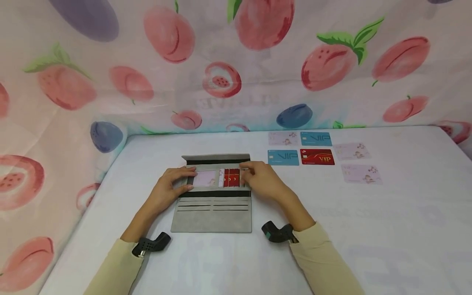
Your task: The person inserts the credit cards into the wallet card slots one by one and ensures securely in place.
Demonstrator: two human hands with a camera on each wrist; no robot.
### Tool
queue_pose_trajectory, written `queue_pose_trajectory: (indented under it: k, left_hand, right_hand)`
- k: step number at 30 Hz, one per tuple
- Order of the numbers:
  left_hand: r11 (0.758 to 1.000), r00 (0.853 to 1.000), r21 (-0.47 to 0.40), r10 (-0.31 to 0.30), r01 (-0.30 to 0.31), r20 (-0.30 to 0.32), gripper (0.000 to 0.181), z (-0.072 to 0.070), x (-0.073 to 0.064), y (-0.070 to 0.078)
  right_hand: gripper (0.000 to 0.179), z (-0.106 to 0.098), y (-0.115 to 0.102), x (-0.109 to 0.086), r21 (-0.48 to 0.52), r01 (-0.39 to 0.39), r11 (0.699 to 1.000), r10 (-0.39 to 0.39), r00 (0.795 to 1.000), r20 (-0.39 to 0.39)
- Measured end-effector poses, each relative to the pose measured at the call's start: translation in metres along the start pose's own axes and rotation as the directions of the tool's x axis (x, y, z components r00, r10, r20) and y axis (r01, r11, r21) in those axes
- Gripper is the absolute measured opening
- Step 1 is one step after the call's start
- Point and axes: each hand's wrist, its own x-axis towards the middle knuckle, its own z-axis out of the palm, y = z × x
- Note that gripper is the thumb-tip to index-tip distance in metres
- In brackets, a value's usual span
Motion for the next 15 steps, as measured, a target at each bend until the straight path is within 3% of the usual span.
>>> queue_pose_trajectory:
  k: [5,11,15]
  left_hand:
    - [1.0,1.0,0.002,-0.001,0.001,-0.006,0.037,0.001,-0.001,0.0]
    - [1.0,1.0,0.004,0.02,-0.02,-0.004,0.036,0.001,0.0,-0.001]
    - [1.0,1.0,0.017,0.022,-0.022,-0.004,0.036,-0.001,-0.001,-0.002]
  right_hand:
    - [0.033,-0.028,-0.001,-0.011,0.047,0.036,0.998,-0.033,0.998,-0.062]
    - [0.03,-0.066,0.012,-0.033,0.006,0.046,0.999,-0.044,0.982,-0.182]
    - [0.031,-0.086,0.026,-0.048,-0.03,0.056,0.998,-0.061,0.977,-0.206]
